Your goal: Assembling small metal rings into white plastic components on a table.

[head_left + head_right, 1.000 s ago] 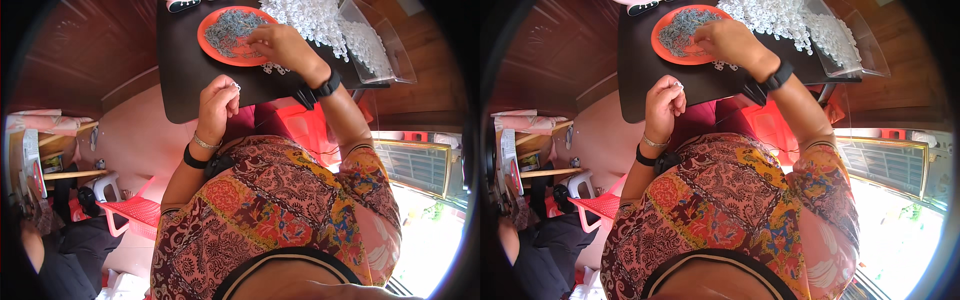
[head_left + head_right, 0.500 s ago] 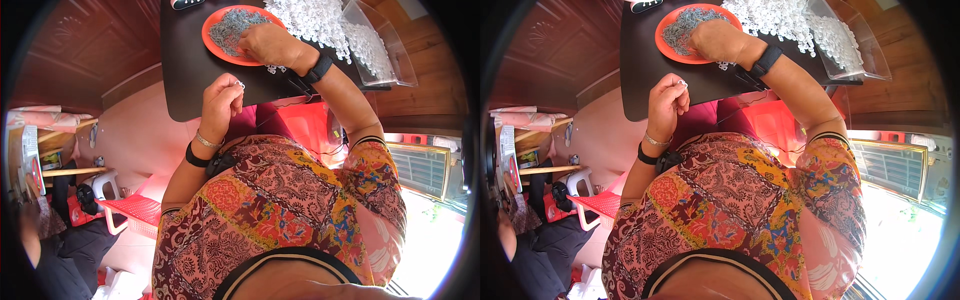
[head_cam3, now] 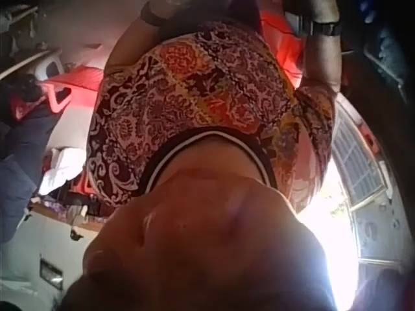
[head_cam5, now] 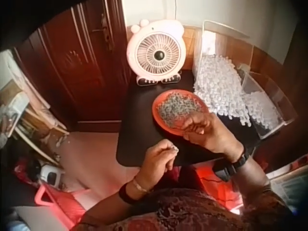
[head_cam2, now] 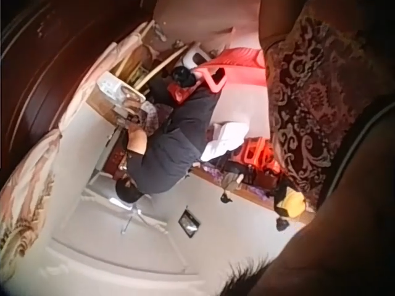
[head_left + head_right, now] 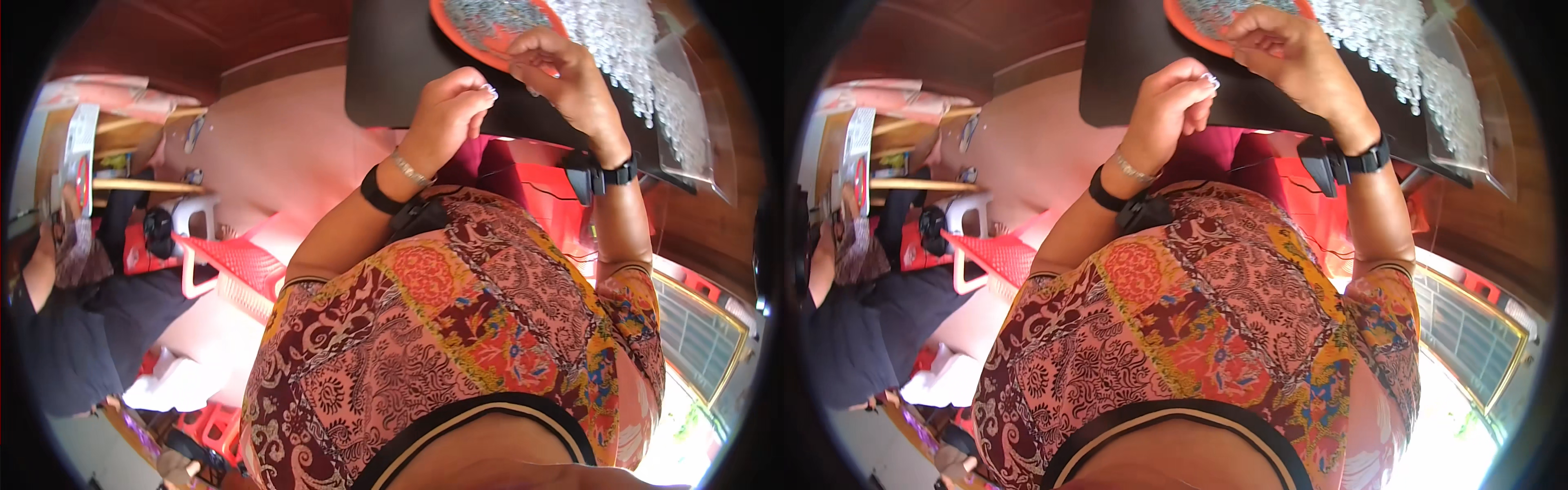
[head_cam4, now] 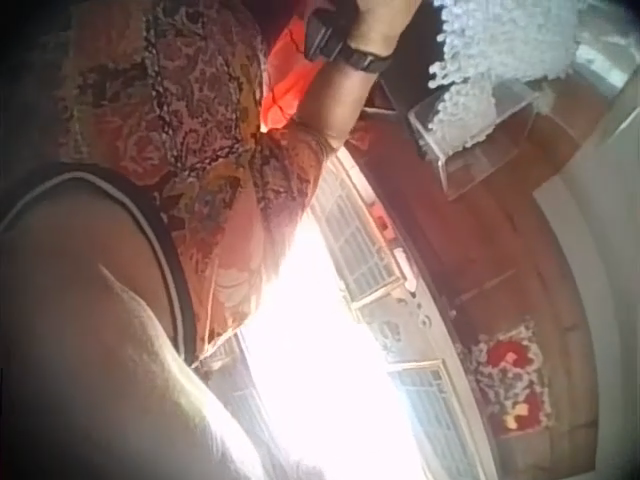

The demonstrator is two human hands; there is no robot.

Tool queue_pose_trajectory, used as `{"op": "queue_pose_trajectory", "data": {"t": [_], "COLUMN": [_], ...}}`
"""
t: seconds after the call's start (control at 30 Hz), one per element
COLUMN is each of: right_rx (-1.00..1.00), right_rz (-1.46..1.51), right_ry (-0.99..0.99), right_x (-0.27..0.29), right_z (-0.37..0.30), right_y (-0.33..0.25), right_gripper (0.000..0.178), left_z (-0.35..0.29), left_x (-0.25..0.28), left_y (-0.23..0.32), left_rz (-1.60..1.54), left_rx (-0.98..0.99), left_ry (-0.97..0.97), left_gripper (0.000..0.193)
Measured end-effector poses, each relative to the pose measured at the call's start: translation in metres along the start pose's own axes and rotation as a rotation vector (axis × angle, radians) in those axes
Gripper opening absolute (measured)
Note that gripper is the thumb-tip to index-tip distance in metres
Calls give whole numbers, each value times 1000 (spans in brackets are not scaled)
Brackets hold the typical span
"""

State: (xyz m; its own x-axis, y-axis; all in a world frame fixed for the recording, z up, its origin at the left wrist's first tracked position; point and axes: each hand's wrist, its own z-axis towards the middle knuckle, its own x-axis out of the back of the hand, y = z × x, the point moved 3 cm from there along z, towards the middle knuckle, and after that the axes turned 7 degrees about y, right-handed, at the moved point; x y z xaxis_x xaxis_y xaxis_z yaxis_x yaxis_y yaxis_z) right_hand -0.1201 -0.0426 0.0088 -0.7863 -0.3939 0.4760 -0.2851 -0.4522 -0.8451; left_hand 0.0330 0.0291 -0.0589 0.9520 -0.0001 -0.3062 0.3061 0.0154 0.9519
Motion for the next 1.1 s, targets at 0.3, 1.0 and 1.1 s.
{"op": "queue_pose_trajectory", "data": {"t": [0.3, 1.0, 1.1], "right_rx": [-136, -158, -170], "right_rz": [349, 590, 557], "right_ry": [178, 202, 183], "right_x": [-19, -36, -37], "right_z": [-37, -56, -56], "right_y": [5, 10, 9], "right_gripper": [16, 16, 15], "left_z": [-9, -17, -17], "left_x": [-4, -13, -11], "left_y": [2, 18, 17], "left_rz": [20, 260, 279], "left_rx": [-14, -110, -112], "left_ry": [44, -36, -31], "left_gripper": [17, 13, 13]}}
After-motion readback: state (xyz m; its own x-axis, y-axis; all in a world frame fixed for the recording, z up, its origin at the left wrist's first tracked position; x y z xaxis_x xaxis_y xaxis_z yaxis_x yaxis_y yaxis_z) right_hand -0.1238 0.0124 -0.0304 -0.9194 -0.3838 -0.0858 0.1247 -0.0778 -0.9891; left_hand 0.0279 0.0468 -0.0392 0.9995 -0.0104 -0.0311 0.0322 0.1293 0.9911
